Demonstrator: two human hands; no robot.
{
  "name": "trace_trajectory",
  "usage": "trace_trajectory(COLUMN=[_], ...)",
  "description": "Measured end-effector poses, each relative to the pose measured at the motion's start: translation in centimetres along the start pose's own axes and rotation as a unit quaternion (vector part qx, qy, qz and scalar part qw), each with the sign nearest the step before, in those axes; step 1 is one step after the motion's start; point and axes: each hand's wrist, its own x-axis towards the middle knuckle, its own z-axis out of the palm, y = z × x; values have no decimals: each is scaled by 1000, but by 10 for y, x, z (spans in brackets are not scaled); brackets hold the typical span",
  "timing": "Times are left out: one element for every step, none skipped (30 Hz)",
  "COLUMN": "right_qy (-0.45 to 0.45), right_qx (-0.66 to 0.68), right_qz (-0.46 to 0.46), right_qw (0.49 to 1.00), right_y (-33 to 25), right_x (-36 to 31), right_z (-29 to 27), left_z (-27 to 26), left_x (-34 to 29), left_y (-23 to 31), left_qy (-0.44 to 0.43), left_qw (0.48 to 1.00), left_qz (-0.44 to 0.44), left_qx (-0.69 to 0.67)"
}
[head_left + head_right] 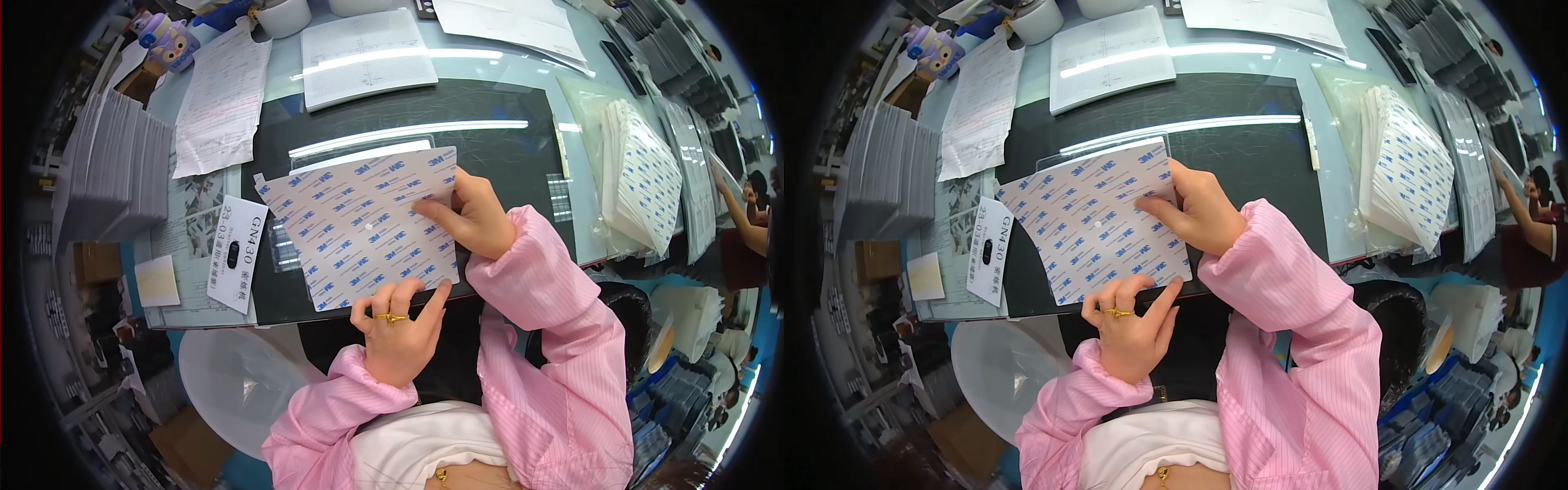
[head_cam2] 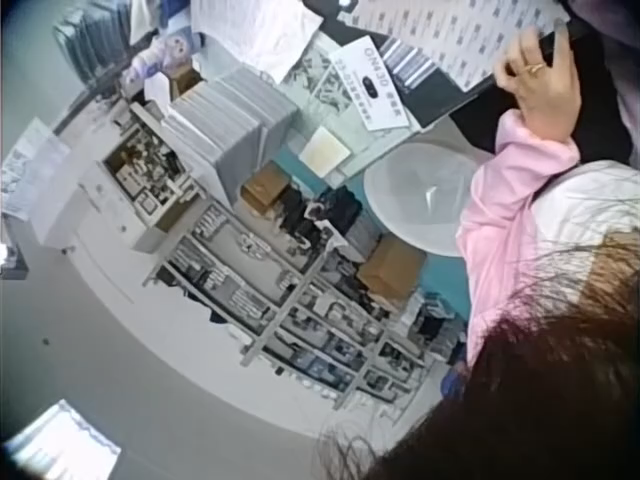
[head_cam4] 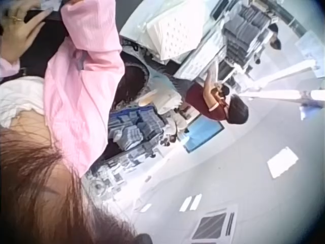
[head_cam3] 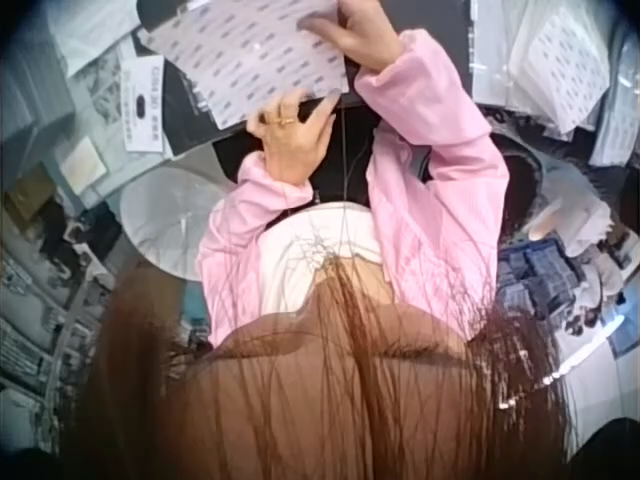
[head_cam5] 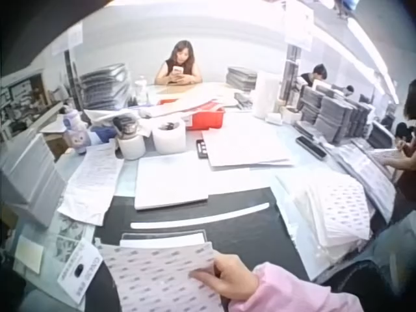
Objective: Applying adhesive sheets and labels to rectangular white components at a manufacturing workbench.
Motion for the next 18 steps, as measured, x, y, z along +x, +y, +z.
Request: trace_trajectory(right_qy=[3,-1,6,10,22,29,29,24,32,35,25,17,10,9,4,1,1,0], right_qx=[9,11,6,1,-35,-26,-3,-6,30,66,74,73,70,68,61,55,55,56], right_qz=[-7,-10,23,54,44,46,32,44,40,41,38,43,49,48,47,47,45,42], right_qw=[1000,1000,1000,998,998,998,999,999,998,996,996,996,996,997,997,997,997,998], right_y=[-1,-2,-3,-5,-2,0,2,3,1,0,0,0,1,0,-2,-3,-3,-2], right_x=[1,1,3,3,0,-2,-2,-4,-7,-9,-8,-9,-8,-8,-6,-5,-2,-2], right_z=[2,3,5,6,4,2,3,1,1,1,2,2,3,4,6,6,6,5], left_z=[-1,-2,-4,-4,-4,-3,-11,-17,-18,-28,-43,-57,-69,-77,-87,-95,-102,-107], left_x=[0,0,0,-1,-1,1,3,4,7,12,15,16,12,5,-4,-15,-28,-38], left_y=[1,1,0,1,3,2,-4,-16,-29,-48,-73,-97,-124,-154,-177,-190,-200,-206], left_qy=[1,4,10,6,2,-2,-25,-7,10,34,58,74,90,74,58,60,-2,-66], left_qw=[1000,1000,998,998,998,1000,1000,1000,1000,999,998,994,987,980,970,970,975,976], left_qz=[-2,2,2,4,5,0,-2,2,9,-9,-27,-73,-118,-145,-173,-173,-179,-184], left_qx=[2,30,62,58,56,6,-19,-19,-27,-11,3,33,61,112,163,163,130,95])
